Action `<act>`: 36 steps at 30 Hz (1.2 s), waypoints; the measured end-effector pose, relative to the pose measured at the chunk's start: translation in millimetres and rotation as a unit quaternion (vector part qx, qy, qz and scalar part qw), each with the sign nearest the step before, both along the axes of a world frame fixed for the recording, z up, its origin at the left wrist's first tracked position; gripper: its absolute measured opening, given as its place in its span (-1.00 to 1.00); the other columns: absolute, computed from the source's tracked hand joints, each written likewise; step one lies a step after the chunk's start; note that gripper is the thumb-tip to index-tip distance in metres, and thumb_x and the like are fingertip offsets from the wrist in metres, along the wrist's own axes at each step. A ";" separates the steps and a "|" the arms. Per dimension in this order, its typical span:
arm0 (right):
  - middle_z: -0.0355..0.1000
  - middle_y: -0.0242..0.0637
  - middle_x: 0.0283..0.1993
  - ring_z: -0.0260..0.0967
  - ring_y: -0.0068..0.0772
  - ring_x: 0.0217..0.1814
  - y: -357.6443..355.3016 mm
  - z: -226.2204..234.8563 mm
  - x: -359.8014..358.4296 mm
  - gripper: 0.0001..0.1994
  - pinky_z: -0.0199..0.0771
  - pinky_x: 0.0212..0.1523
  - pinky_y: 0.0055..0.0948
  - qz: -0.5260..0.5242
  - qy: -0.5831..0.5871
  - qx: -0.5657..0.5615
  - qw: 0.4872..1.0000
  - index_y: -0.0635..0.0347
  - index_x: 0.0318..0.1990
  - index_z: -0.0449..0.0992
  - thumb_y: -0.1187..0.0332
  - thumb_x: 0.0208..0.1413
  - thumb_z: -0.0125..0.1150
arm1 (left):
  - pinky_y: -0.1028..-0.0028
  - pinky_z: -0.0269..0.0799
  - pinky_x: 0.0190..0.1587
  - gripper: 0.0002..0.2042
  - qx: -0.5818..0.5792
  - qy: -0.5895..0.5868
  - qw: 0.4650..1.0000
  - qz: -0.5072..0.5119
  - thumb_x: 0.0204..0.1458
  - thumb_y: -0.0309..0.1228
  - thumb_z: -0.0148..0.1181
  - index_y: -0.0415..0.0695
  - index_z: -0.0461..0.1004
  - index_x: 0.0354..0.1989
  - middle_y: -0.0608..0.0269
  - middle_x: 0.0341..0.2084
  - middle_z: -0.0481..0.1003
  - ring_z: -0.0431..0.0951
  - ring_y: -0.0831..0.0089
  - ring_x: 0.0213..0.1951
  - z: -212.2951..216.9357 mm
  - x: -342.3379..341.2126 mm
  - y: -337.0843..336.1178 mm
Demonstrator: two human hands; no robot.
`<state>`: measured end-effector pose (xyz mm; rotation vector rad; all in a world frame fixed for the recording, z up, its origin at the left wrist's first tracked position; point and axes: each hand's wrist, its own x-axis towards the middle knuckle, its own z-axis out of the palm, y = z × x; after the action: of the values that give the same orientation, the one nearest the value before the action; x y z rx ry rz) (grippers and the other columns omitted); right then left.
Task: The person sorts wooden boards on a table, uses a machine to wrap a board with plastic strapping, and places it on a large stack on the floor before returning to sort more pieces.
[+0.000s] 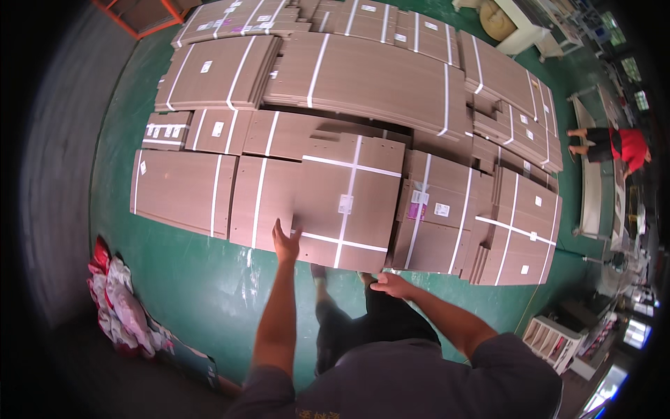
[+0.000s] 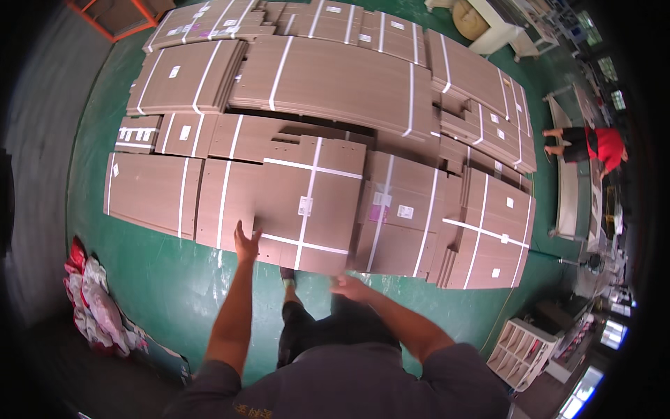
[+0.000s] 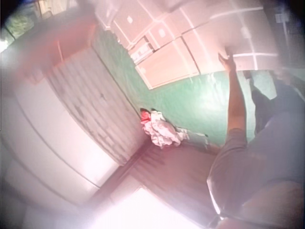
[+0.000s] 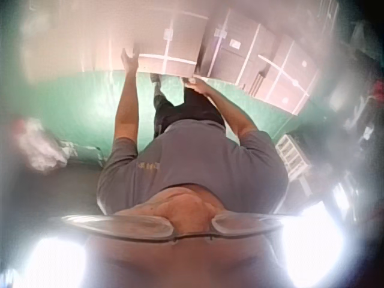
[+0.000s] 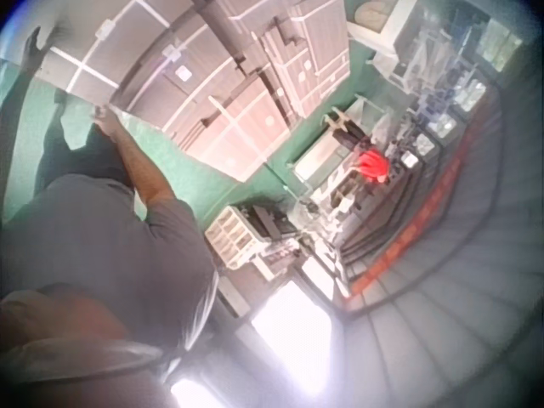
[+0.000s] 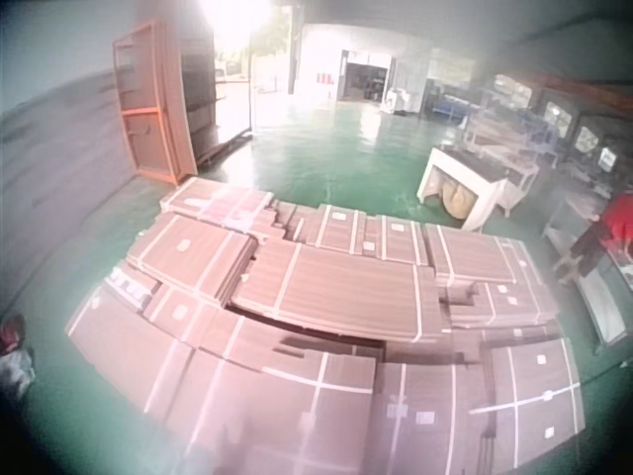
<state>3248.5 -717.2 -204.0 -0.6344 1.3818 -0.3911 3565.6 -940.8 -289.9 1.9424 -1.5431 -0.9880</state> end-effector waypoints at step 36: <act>0.58 0.02 -0.13 0.65 -0.07 -0.16 6.5 -131.2 107.9 -0.46 0.75 -0.16 -0.17 -0.583 -0.047 0.112 0.804 0.33 0.13 0.35 -0.02 0.34 0.18 | 0.37 0.32 0.26 -0.29 0.162 0.208 0.947 -0.183 0.16 -0.44 0.31 -0.13 0.14 0.48 0.07 0.21 0.43 0.43 0.29 0.19 -36.0 -32.6 -96.7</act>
<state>3356.5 -710.7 -335.2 0.5270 1.5609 -1.1881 3533.0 -1037.4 -325.9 1.5163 -1.5872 -1.7793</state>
